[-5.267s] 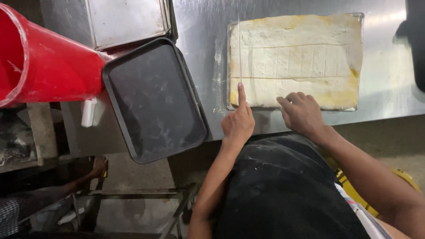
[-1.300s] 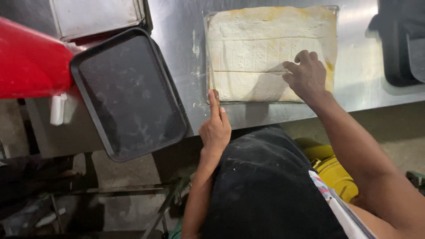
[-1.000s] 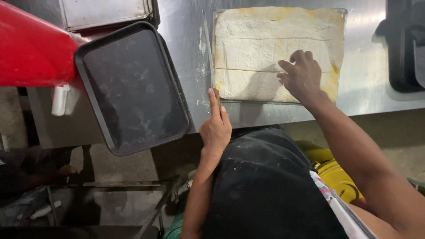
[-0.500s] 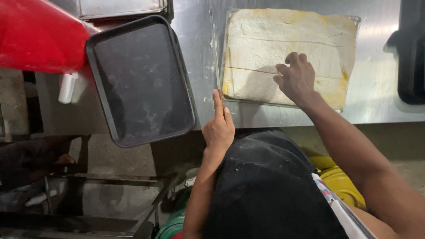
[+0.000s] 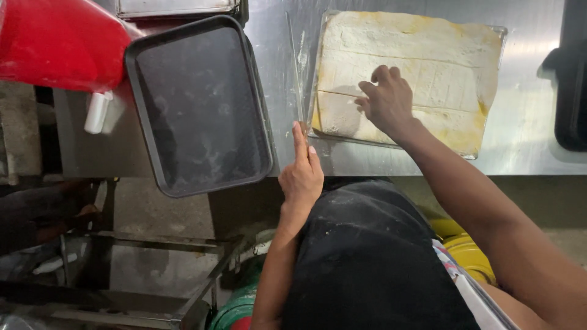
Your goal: Use a long knife to slice a large sheet of dough into rectangular portions on a stainless steel work table.
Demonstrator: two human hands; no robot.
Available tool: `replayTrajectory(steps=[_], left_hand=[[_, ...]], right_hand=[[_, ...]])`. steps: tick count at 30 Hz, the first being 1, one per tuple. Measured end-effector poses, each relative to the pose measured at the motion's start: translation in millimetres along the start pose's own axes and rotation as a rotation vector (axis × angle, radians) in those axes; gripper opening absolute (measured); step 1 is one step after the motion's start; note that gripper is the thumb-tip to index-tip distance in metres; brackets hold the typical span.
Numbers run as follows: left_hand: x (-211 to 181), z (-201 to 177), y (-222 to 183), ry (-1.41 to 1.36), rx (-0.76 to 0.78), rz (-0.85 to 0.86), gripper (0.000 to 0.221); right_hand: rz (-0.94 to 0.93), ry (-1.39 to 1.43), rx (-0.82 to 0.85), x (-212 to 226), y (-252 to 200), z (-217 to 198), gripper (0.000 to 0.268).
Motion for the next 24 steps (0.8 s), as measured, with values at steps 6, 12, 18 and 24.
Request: replayTrajectory(steps=[6,12,18,24], left_hand=[[0,-4,-1,0.026,-0.014,-0.020,0.069],[-2,-7,-1,-0.011,-0.038,0.007,0.069],[-2,-9,-2,-0.003,0.001,-0.051,0.070],[5,-7,-4,-0.059,-0.011,-0.025,0.069]], right_hand=[[0.030,0.010,0.066,10,6,3,0.027],[-0.046,0.053,0.024,24,24,18,0.033],[-0.009,0.009,0.111,29,23,27,0.031],[-0.028,0.025,0.094,28,23,27,0.030]])
Point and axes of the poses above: each hand's wrist, its own y-axis towards the middle knuckle, its own z-axis out of the palm, x = y × z, the point moved 1 cm from there along y, towards the middle knuckle, and after that the axes turned 6 degrees about z, right-handed, at the moved point
